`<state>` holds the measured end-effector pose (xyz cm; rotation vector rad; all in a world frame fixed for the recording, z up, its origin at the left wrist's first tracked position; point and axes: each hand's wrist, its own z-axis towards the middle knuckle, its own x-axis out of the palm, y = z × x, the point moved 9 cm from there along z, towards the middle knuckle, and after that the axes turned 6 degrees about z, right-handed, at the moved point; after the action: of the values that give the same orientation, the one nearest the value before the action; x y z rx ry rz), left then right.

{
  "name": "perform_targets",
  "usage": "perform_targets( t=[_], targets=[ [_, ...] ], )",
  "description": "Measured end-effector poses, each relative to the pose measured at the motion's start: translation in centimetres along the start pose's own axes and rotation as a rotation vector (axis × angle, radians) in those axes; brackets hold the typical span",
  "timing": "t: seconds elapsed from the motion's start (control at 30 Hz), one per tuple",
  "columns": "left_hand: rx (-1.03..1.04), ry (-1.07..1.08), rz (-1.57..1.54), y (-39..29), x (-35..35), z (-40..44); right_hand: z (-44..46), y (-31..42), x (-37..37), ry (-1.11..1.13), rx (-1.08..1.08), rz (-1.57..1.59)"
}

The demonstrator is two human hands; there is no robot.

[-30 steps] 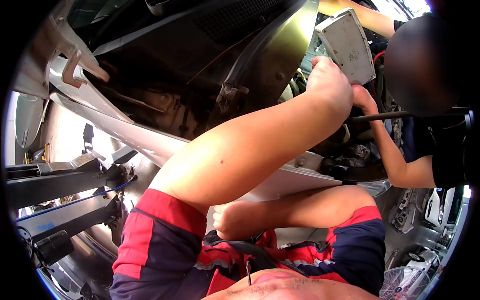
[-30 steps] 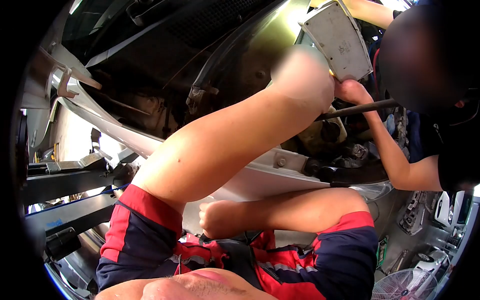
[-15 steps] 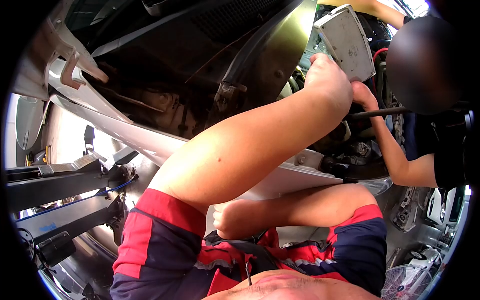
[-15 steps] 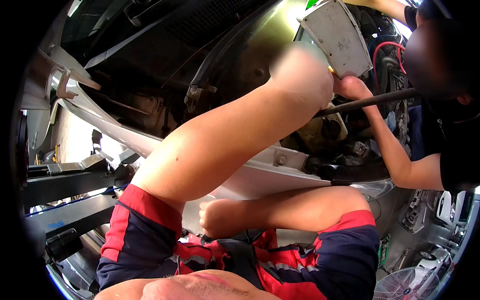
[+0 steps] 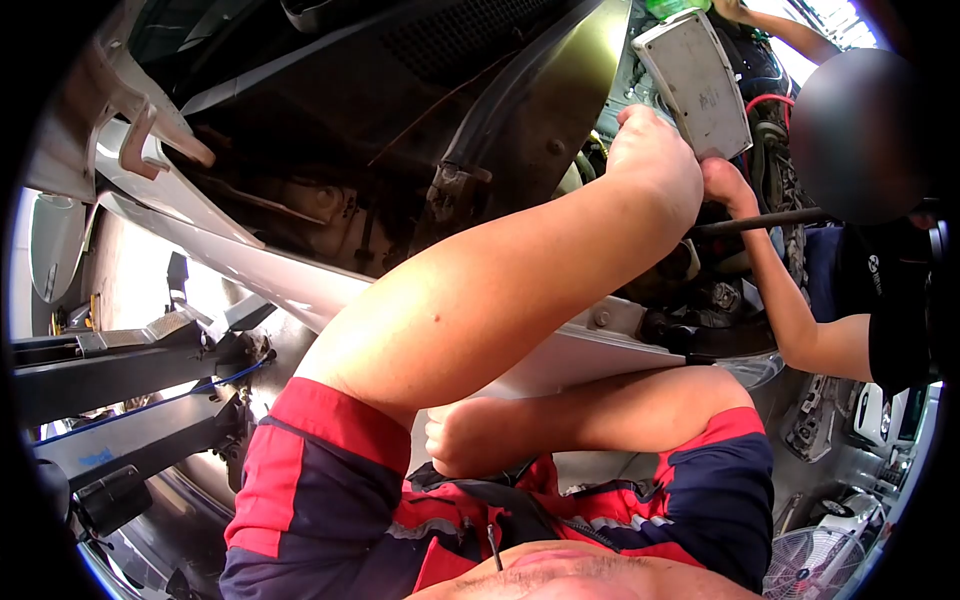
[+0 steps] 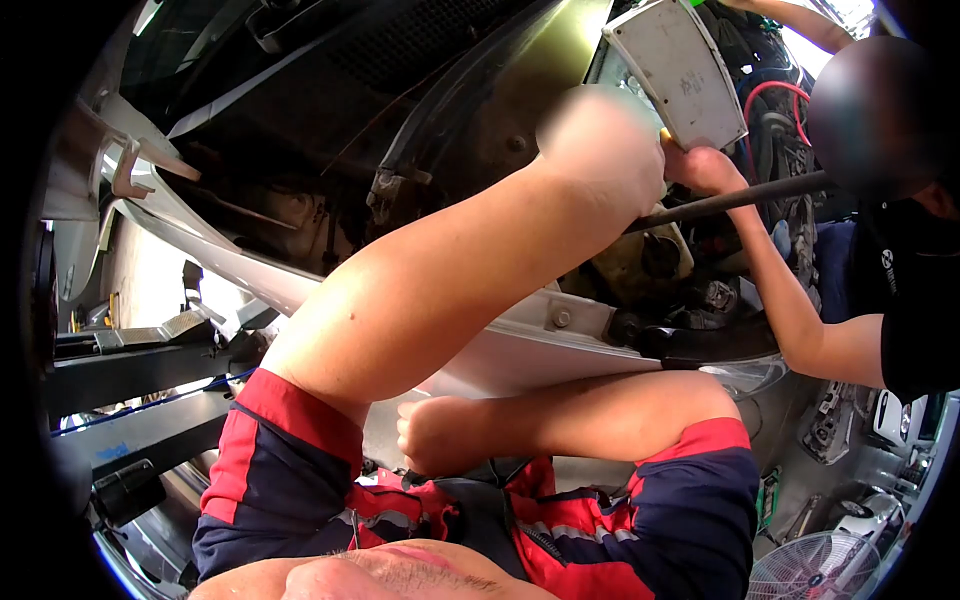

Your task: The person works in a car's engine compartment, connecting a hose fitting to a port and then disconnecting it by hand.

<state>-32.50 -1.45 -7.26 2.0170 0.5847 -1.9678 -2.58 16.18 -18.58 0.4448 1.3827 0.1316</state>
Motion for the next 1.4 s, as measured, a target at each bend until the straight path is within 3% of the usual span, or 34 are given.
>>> perform_targets(
  t=[0.4, 0.5, 0.6, 0.7, 0.8, 1.0, 1.3, 1.4],
  targets=[
    [0.107, 0.064, 0.218, -1.0, 0.4, -0.1, -0.1, -0.1, -0.2, -0.015, 0.005, -0.006],
    [0.119, 0.218, 0.145, -1.0, 1.2, -0.1, -0.1, -0.1, -0.2, -0.015, 0.004, -0.003],
    [0.197, 0.196, 0.253, -1.7, 1.9, 0.4, -0.1, -0.1, -0.2, -0.021, 0.0, 0.001],
    [0.113, 0.243, 0.133, -0.9, 1.6, 0.2, 0.0, -0.1, 0.1, -0.027, 0.002, 0.0],
    [0.1, 0.082, 0.236, -0.8, 0.5, 0.1, 0.0, -0.1, 0.2, -0.023, 0.006, -0.008],
    [0.084, 0.077, 0.199, -0.7, 0.8, 0.4, -0.1, 0.0, 0.2, -0.032, 0.0, -0.029],
    [0.038, 0.123, 0.125, -0.4, 0.4, 0.2, -0.2, 0.0, 0.0, -0.105, -0.017, -0.023],
    [0.173, 0.228, 0.226, -1.4, 2.1, 0.6, -0.2, 0.0, -0.1, -0.109, -0.021, -0.031]
  ],
)
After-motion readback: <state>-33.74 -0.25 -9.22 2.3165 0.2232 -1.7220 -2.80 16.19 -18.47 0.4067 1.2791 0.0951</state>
